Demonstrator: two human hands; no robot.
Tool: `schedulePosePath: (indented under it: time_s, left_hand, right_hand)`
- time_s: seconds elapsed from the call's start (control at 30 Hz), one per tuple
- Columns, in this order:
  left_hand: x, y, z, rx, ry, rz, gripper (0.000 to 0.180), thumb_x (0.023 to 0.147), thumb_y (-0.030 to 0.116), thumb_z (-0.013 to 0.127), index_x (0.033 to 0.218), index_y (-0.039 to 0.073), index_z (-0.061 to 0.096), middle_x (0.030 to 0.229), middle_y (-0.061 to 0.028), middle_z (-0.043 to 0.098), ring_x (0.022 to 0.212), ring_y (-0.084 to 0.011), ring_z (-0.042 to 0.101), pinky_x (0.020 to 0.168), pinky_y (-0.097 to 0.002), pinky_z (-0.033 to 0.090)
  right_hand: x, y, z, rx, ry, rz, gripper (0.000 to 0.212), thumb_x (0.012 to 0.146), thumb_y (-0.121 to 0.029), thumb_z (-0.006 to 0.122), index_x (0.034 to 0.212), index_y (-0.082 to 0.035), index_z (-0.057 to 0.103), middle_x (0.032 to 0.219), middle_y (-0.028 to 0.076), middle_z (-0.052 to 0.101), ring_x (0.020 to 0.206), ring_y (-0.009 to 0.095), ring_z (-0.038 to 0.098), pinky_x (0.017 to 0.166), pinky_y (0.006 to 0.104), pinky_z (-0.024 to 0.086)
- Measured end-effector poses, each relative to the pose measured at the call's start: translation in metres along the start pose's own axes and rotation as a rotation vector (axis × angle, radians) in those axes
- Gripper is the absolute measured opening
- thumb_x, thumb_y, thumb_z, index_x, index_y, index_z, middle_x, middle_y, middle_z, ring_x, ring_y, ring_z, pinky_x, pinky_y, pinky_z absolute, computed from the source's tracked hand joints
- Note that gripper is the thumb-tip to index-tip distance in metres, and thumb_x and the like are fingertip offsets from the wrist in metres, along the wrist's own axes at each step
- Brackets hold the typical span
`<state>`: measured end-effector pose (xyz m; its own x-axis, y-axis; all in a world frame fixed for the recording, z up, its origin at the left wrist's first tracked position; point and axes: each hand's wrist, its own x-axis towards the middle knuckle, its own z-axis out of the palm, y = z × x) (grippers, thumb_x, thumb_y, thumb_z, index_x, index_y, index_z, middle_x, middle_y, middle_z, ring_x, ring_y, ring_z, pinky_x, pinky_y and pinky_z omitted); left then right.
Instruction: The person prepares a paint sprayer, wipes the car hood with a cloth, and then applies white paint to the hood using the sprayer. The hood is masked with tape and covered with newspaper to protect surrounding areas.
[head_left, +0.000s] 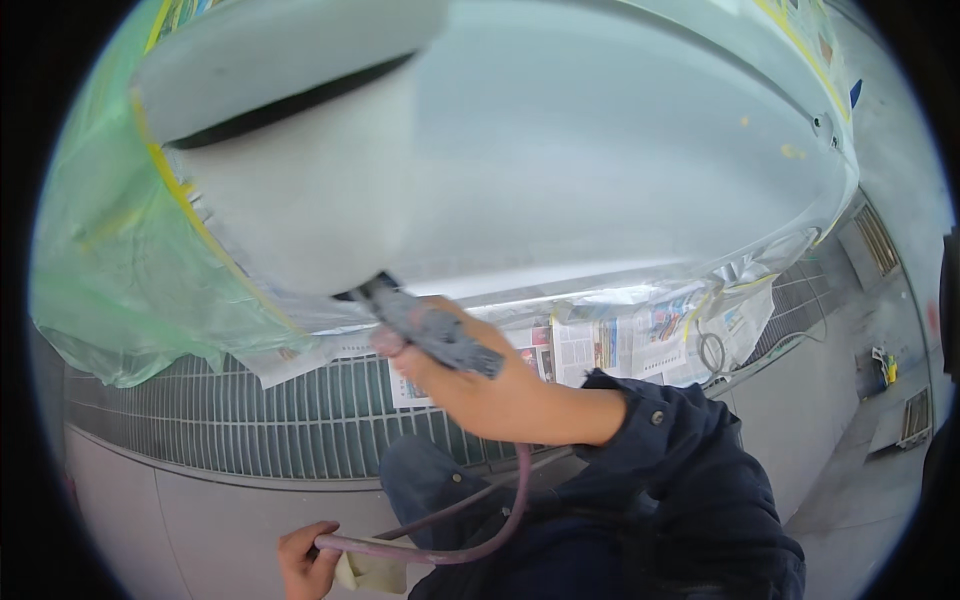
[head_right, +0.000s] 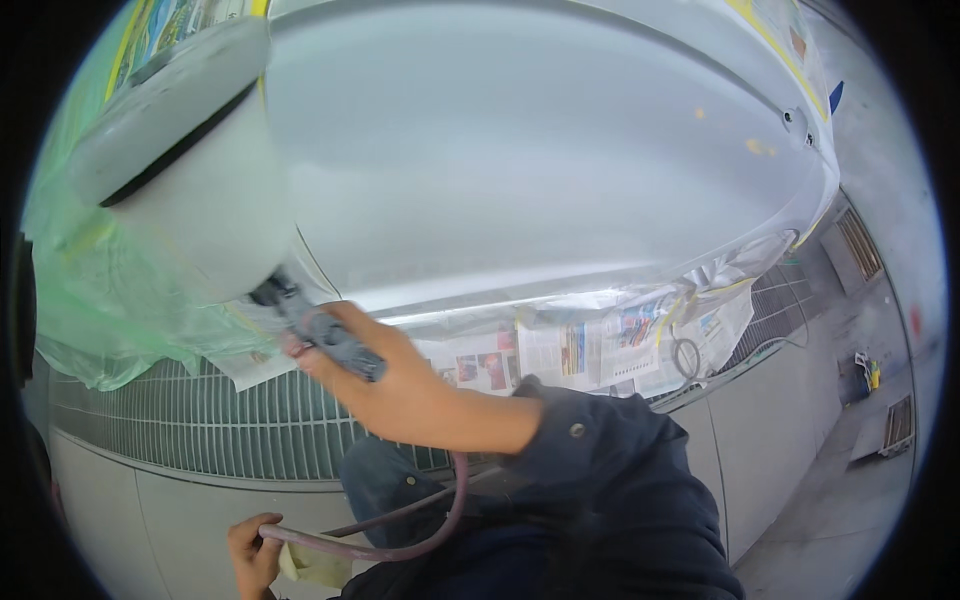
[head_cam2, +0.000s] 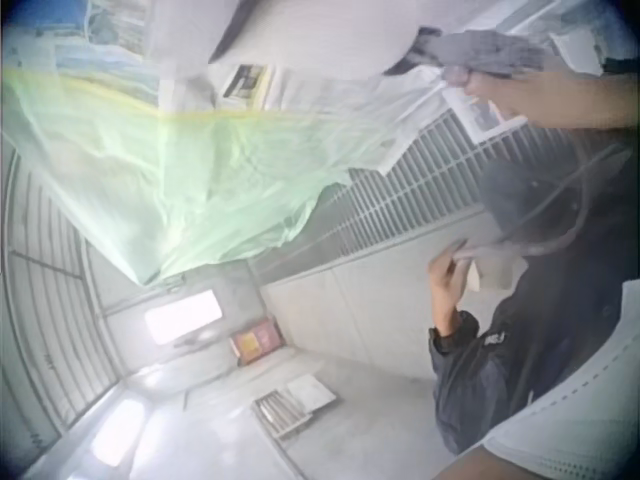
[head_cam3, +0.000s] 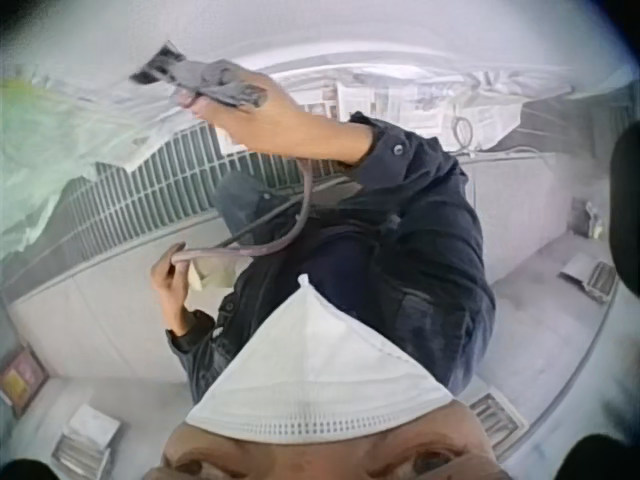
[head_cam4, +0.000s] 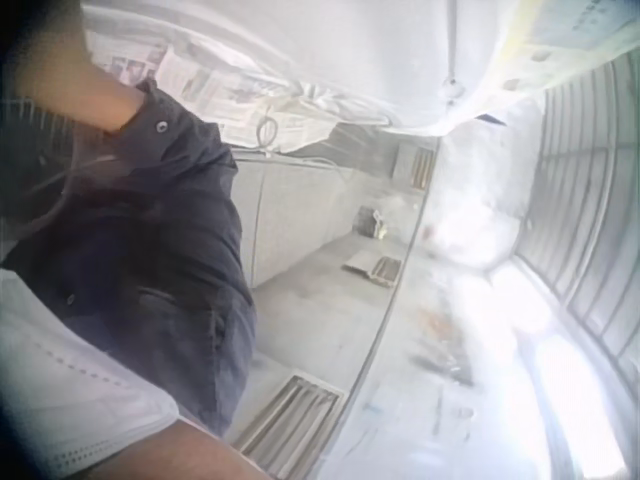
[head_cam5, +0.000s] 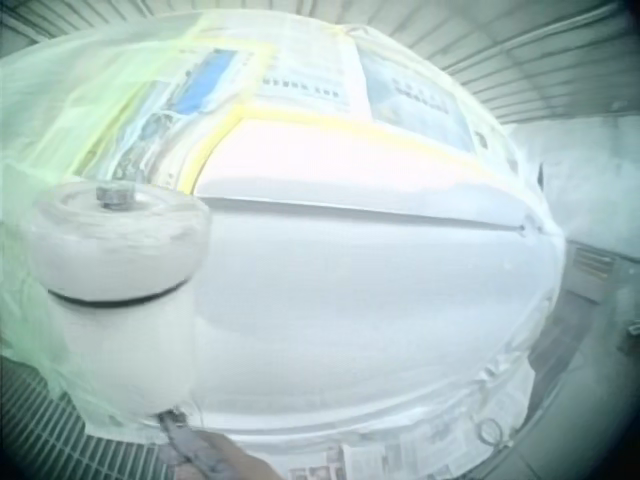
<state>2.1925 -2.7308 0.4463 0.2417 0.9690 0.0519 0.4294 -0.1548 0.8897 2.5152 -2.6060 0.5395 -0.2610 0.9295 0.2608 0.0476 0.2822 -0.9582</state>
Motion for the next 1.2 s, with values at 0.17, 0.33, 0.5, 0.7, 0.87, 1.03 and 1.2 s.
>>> schedulePosePath:
  time_s: [0.17,0.33,0.5,0.7,0.87,1.03,1.2]
  left_hand:
    - [-0.006,-0.003,-0.017,-0.013,0.007,-0.030,0.028,0.097,0.018,0.068,0.112,-0.005,0.072,0.087,-0.0141,0.071,0.072,-0.0175,0.061,0.065,-0.0313,0.049]
    - [0.003,0.002,-0.015,0.035,0.049,0.038,0.028,0.090,0.019,0.072,0.107,-0.003,0.073,0.083,-0.0145,0.071,0.071,-0.0197,0.065,0.065,-0.0311,0.049]
    - [0.028,-0.004,0.006,0.016,0.012,0.144,0.027,0.077,0.018,0.076,0.095,-0.002,0.074,0.073,-0.0122,0.070,0.062,-0.0212,0.066,0.060,-0.0304,0.050]
    - [0.043,0.026,0.023,0.028,-0.140,0.187,0.029,0.076,0.010,0.079,0.104,0.000,0.075,0.076,-0.0133,0.070,0.059,-0.0192,0.065,0.056,-0.0270,0.050]
    - [0.062,0.054,0.060,0.070,-0.257,0.273,0.031,0.077,0.010,0.080,0.107,0.004,0.075,0.079,-0.0122,0.071,0.060,-0.0214,0.066,0.057,-0.0295,0.052]
    - [0.083,0.080,0.097,0.108,-0.358,0.410,0.033,0.079,0.016,0.081,0.109,0.007,0.074,0.079,-0.0103,0.070,0.063,-0.0256,0.068,0.058,-0.0317,0.052]
    - [0.100,0.105,0.138,0.194,-0.441,0.513,0.035,0.080,0.021,0.081,0.112,0.009,0.073,0.075,-0.0070,0.068,0.062,-0.0261,0.065,0.056,-0.0340,0.050]
  right_hand:
    - [0.044,-0.006,0.031,0.197,-0.216,-0.006,0.034,0.104,-0.029,0.061,0.127,-0.004,0.059,0.085,-0.001,0.056,0.068,0.005,0.050,0.061,0.0238,0.045]
    - [0.040,-0.039,0.015,-0.019,-0.019,0.152,0.031,0.105,-0.027,0.058,0.123,-0.002,0.057,0.099,0.004,0.063,0.085,0.008,0.055,0.076,0.0262,0.047]
    - [0.001,-0.037,-0.027,-0.069,0.164,0.018,0.025,0.106,-0.024,0.056,0.119,-0.004,0.056,0.094,0.001,0.060,0.070,0.007,0.052,0.062,0.0259,0.044]
    - [-0.052,-0.057,-0.078,-0.074,0.242,0.174,0.033,0.108,-0.022,0.050,0.132,0.001,0.048,0.102,0.006,0.059,0.065,0.009,0.053,0.058,0.0236,0.043]
    - [-0.096,-0.052,-0.126,-0.039,0.388,0.114,0.042,0.108,-0.026,0.050,0.139,0.002,0.044,0.106,0.010,0.059,0.066,0.013,0.054,0.060,0.0243,0.043]
    - [-0.135,-0.056,-0.179,-0.133,0.479,0.193,0.043,0.106,-0.022,0.051,0.140,0.003,0.044,0.106,0.010,0.059,0.063,0.013,0.053,0.058,0.0241,0.043]
    - [-0.164,-0.054,-0.214,-0.102,0.618,0.054,0.034,0.105,-0.036,0.056,0.117,-0.004,0.057,0.096,0.004,0.062,0.059,0.007,0.051,0.052,0.0212,0.038]
